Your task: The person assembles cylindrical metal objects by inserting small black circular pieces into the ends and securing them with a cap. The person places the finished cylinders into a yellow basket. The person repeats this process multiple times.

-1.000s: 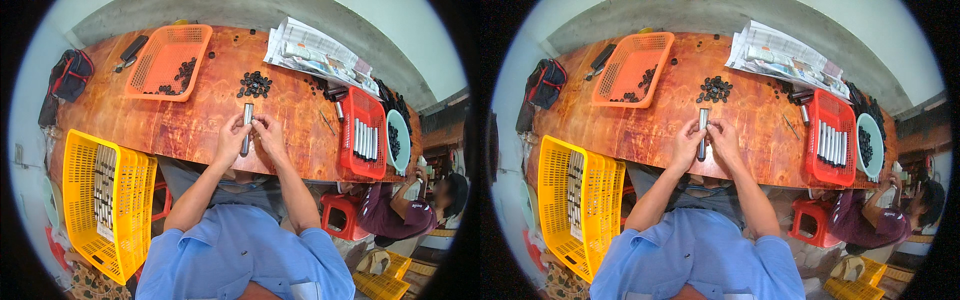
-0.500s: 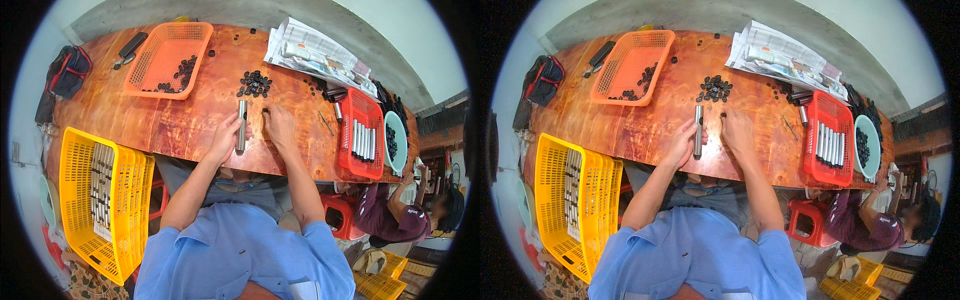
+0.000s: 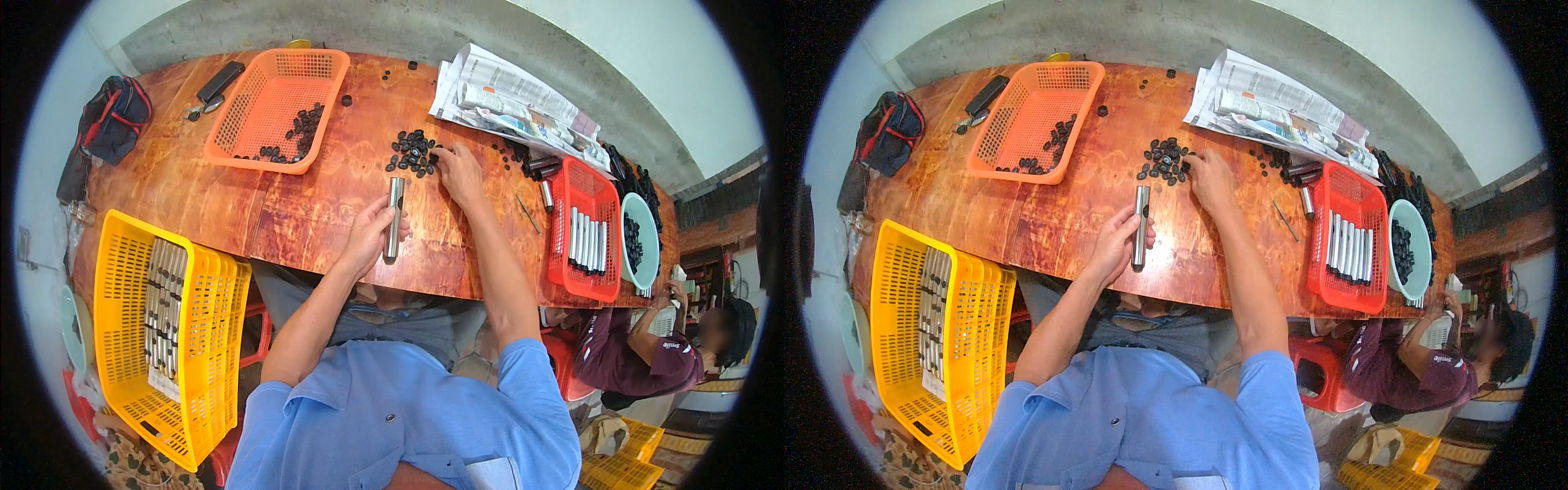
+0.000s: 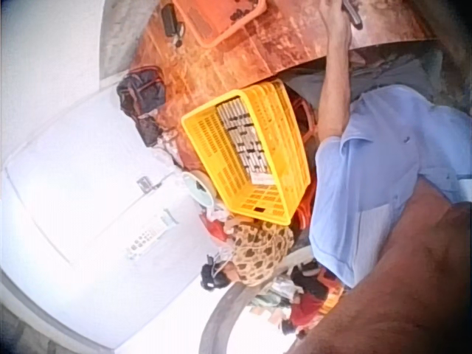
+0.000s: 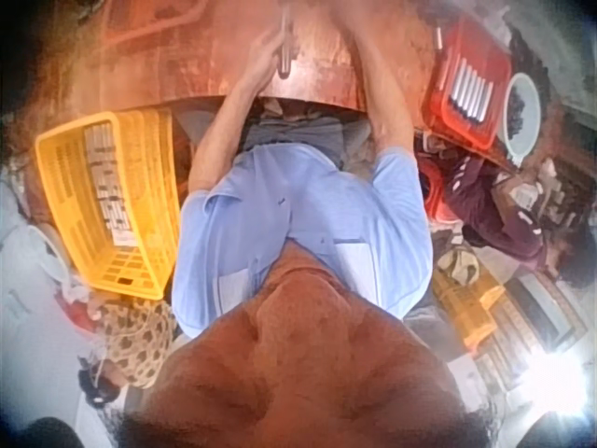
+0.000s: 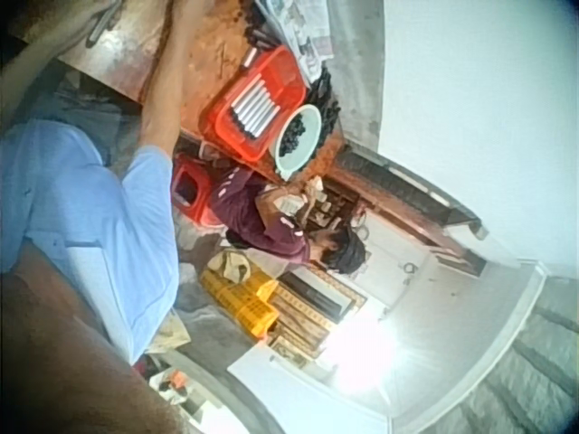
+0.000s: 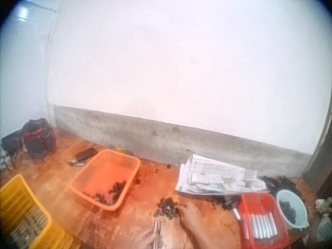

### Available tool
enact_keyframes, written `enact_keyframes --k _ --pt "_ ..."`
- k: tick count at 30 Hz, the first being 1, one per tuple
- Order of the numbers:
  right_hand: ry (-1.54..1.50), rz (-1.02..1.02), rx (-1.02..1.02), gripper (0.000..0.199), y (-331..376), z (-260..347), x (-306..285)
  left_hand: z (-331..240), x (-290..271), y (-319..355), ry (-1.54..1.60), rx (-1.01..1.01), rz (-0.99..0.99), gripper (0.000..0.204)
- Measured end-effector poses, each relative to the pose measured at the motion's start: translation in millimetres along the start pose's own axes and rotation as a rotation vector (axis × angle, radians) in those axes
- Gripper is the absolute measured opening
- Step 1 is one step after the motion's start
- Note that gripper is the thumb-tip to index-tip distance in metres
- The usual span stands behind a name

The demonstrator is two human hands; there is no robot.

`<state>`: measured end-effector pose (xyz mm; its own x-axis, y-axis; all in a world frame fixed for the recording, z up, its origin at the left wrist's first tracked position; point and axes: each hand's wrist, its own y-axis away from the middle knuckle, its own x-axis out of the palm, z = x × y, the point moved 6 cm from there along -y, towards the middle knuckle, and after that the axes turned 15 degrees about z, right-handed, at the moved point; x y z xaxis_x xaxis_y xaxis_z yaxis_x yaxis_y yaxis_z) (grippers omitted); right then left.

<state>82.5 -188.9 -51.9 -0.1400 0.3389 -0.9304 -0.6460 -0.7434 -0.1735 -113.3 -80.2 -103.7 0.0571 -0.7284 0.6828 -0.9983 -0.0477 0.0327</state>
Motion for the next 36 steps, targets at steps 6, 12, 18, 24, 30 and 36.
enact_keyframes --k 6,12,18,24,30,36 --pt "-0.109 -0.047 0.045 0.021 16 7 -4 0 0 -1 -0.010 -0.005 0.009 0.038" --pt "-0.114 0.001 0.096 0.021 15 -2 2 1 -2 -2 0.007 -0.013 0.029 0.037" --pt "0.014 0.033 0.136 0.014 29 1 -9 1 -2 0 0.073 -0.060 0.071 0.037" --pt "0.011 0.201 0.040 0.016 54 16 -16 1 -2 -1 0.101 -0.066 0.099 0.039" --pt "-0.286 0.149 0.153 0.018 62 26 -16 0 -2 0 0.138 -0.040 0.117 0.040" --pt "-0.262 0.127 0.106 0.021 67 19 -2 -2 2 1 0.169 -0.039 0.126 0.042"
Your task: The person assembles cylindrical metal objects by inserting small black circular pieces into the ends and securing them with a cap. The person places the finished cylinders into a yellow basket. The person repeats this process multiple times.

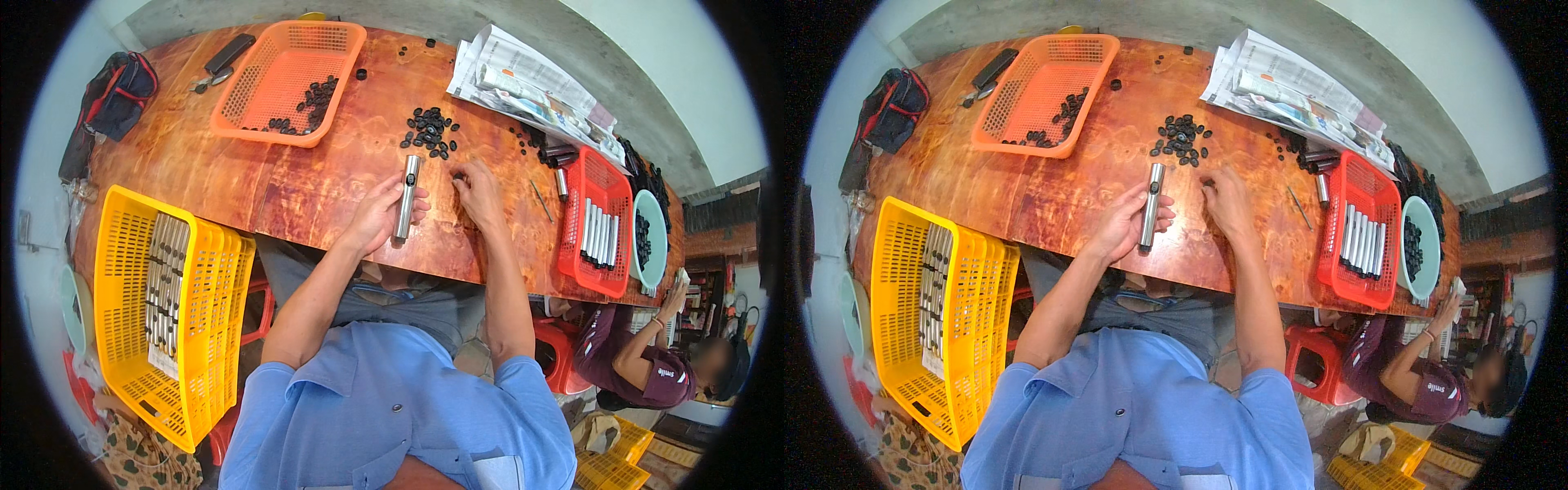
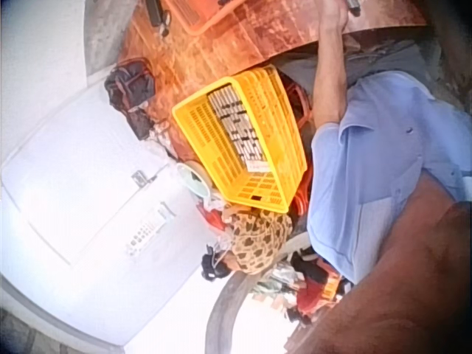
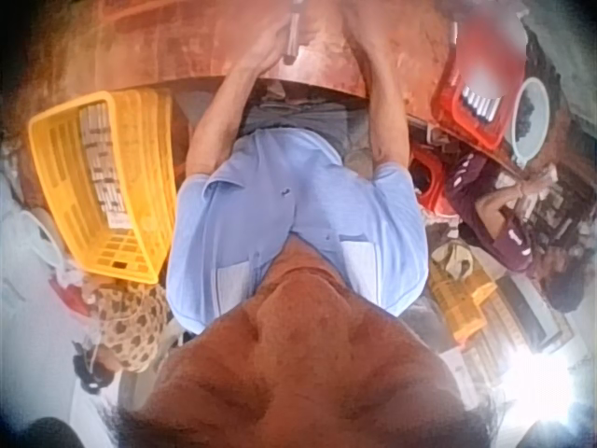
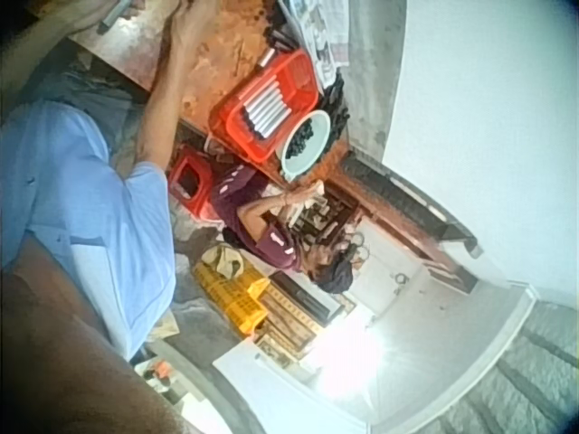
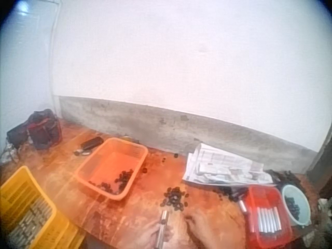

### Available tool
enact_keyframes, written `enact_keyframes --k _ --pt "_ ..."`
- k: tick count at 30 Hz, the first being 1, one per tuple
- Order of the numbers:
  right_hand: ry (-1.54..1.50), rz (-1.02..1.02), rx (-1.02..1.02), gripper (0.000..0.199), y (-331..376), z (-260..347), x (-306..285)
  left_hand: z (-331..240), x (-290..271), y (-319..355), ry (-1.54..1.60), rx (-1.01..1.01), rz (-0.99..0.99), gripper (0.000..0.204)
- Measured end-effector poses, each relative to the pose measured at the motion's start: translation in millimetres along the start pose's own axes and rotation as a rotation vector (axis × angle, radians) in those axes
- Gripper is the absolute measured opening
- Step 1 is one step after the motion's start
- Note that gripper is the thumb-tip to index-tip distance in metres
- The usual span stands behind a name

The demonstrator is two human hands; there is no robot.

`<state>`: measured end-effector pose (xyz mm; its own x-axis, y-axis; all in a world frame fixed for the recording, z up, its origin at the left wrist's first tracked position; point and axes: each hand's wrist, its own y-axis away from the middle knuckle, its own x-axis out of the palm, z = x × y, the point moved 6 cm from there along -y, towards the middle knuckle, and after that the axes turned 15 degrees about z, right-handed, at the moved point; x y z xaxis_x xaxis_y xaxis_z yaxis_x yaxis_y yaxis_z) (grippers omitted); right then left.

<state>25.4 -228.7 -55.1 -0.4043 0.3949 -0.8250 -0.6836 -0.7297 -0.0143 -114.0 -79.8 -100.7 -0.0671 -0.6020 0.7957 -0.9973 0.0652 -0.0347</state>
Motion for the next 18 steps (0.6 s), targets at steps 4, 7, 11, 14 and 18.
enact_keyframes --k 4,7,11,14,18 --pt "-0.038 -0.136 0.107 0.022 5 -5 -2 2 -3 -1 0.011 0.007 0.027 0.043" --pt "0.054 -0.103 0.099 0.024 6 -6 -1 4 -5 -1 0.025 0.000 0.019 0.043" --pt "-0.022 -0.086 -0.003 0.025 16 24 -8 4 -5 -2 0.031 0.000 0.027 0.042" --pt "-0.137 -0.094 -0.097 0.023 23 60 -8 4 -4 -1 0.030 0.011 0.051 0.040" --pt "-0.007 -0.149 -0.318 0.022 28 92 -4 2 2 -1 0.034 0.026 0.048 0.040"
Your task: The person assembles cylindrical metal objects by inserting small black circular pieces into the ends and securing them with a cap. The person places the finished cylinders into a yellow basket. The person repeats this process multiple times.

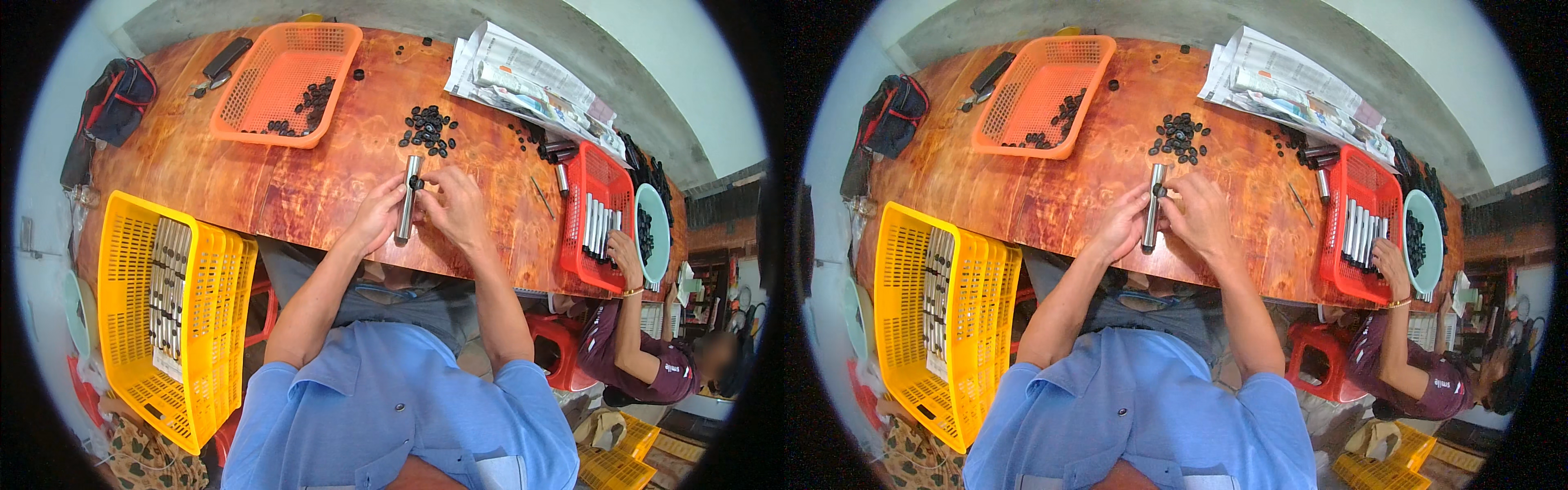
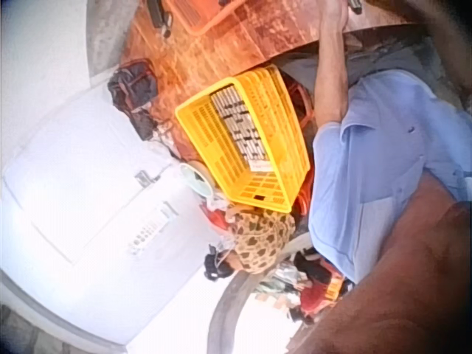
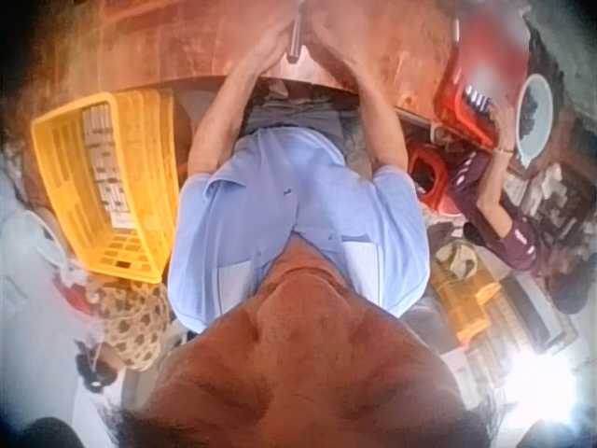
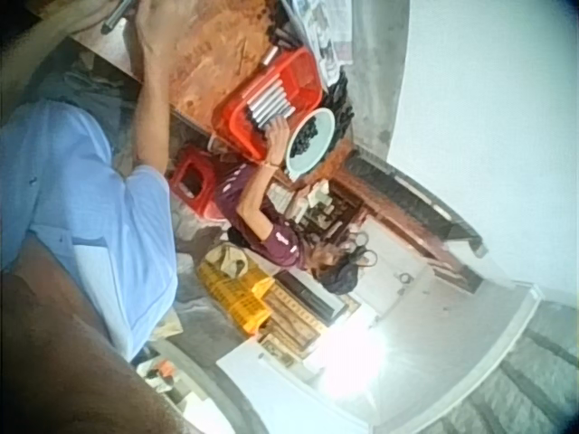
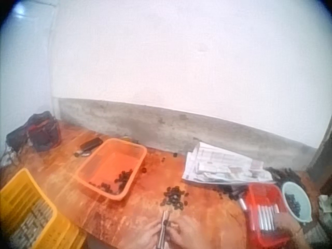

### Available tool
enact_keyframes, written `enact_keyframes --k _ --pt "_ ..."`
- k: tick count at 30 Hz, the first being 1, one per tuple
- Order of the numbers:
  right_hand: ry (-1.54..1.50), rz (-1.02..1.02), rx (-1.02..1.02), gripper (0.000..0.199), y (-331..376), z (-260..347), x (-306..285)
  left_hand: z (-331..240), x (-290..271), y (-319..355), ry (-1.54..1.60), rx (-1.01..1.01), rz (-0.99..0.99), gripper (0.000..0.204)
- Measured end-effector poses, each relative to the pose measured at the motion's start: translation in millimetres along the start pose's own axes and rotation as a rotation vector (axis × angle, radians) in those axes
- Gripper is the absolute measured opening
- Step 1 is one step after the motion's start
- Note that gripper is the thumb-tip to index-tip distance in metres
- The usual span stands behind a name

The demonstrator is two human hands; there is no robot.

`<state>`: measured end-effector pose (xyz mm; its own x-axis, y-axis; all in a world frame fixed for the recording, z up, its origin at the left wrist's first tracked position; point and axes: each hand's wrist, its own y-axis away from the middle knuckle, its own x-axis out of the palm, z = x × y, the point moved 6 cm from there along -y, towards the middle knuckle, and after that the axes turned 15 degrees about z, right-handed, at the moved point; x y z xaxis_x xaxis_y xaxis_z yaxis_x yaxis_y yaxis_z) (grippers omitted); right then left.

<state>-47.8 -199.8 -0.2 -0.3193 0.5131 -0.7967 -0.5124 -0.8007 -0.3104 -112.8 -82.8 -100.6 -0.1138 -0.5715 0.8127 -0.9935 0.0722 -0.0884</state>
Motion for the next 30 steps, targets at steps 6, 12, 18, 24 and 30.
enact_keyframes --k 6,12,18,24,30 --pt "0.076 -0.028 -0.062 0.021 0 5 7 -2 6 2 -0.045 -0.020 -0.030 0.037" --pt "0.221 -0.074 -0.104 0.019 5 18 6 1 1 2 -0.094 -0.010 -0.073 0.029" --pt "-0.110 -0.048 -0.052 0.028 21 16 10 5 11 17 -0.219 -0.116 -0.146 0.028" --pt "-0.763 0.048 0.485 0.033 40 -30 30 21 31 29 -0.230 -0.330 -0.114 0.035" --pt "-1.028 0.076 0.492 0.030 47 -35 35 29 47 29 -0.227 -0.331 -0.087 0.036"
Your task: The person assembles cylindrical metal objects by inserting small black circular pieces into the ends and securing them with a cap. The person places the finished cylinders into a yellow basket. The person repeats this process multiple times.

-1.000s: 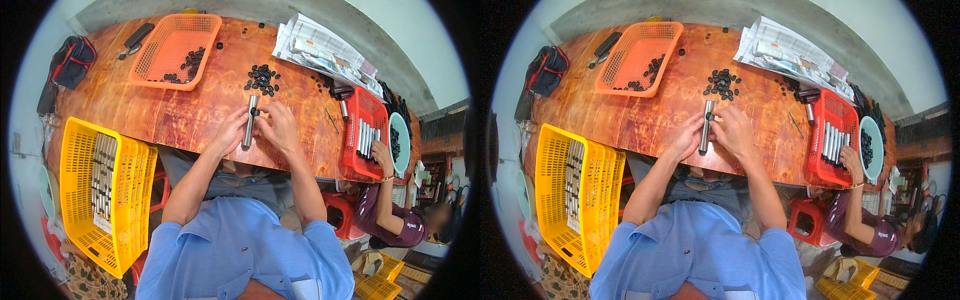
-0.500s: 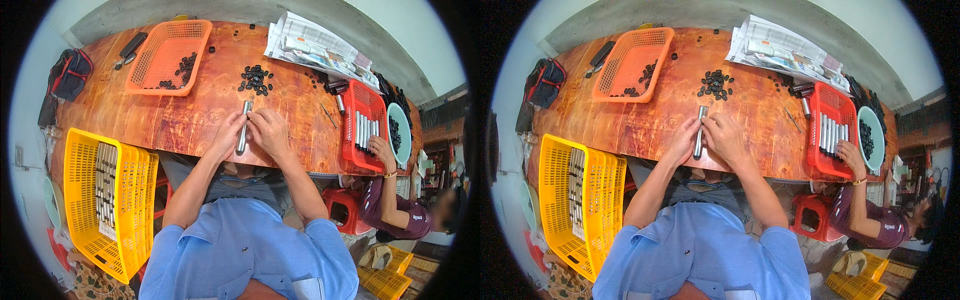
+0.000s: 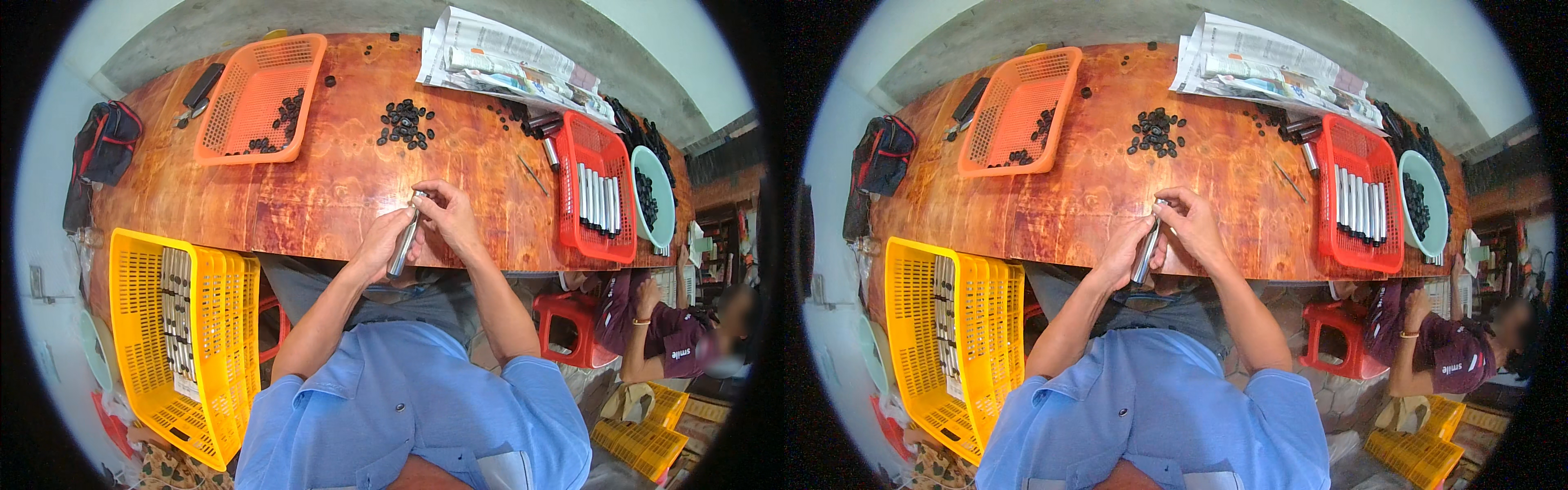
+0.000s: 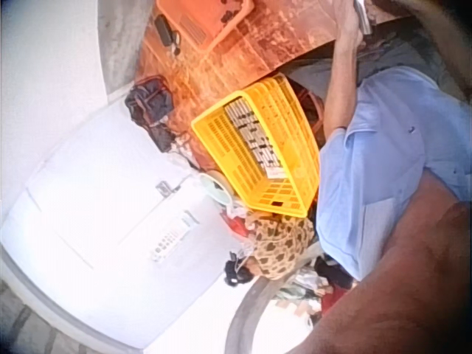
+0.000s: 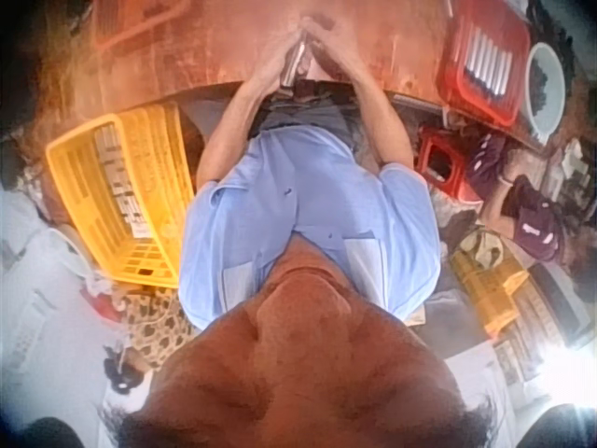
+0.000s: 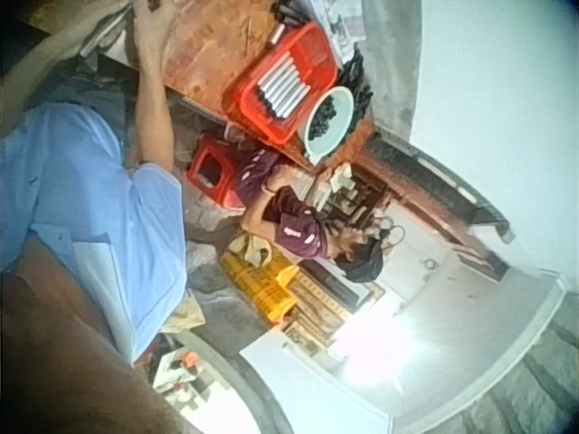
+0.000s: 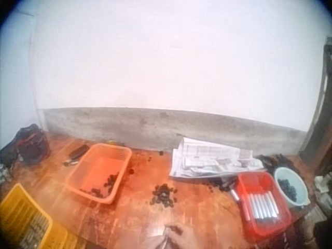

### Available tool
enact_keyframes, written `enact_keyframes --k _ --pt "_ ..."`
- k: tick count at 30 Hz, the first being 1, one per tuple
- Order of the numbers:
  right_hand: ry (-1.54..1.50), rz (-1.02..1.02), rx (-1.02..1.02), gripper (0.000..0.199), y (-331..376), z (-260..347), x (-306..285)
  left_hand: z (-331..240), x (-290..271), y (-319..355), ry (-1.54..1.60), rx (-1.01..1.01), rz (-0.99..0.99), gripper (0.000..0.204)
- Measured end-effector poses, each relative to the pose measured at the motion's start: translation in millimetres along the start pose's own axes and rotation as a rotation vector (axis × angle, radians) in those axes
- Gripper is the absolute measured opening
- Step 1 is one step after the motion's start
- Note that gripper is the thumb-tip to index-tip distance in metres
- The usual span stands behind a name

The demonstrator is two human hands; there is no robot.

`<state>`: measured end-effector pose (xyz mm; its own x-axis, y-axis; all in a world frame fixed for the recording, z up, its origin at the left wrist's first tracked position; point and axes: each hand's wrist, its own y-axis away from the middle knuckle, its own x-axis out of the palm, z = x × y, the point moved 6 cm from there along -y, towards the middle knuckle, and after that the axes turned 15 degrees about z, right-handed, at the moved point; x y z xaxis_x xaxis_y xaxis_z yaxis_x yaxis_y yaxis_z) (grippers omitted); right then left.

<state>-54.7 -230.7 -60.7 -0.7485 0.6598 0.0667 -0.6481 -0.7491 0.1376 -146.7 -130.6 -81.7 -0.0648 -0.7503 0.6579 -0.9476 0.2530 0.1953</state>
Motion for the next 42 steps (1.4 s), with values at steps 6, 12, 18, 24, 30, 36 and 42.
enact_keyframes --k 6,12,18,24,30,36,42 --pt "0.017 0.006 0.008 0.029 3 -5 0 3 -2 1 -0.089 0.001 0.005 0.038" --pt "0.068 -0.012 0.033 0.028 4 -7 -2 6 -4 1 -0.113 -0.021 -0.025 0.040" --pt "0.030 -0.011 -0.014 0.028 5 -1 -1 8 0 0 0.009 -0.043 -0.028 0.043" --pt "0.007 -0.009 0.004 0.029 5 -3 0 3 3 3 -0.039 -0.012 0.014 0.039" --pt "0.054 0.007 0.018 0.029 8 3 1 4 2 6 0.035 -0.017 0.038 0.034" --pt "-0.032 0.030 -0.002 0.030 11 6 1 4 1 6 -0.093 0.007 0.046 0.033" --pt "-0.108 0.046 -0.025 0.029 13 15 -5 -1 7 3 -0.209 0.055 0.041 0.032"
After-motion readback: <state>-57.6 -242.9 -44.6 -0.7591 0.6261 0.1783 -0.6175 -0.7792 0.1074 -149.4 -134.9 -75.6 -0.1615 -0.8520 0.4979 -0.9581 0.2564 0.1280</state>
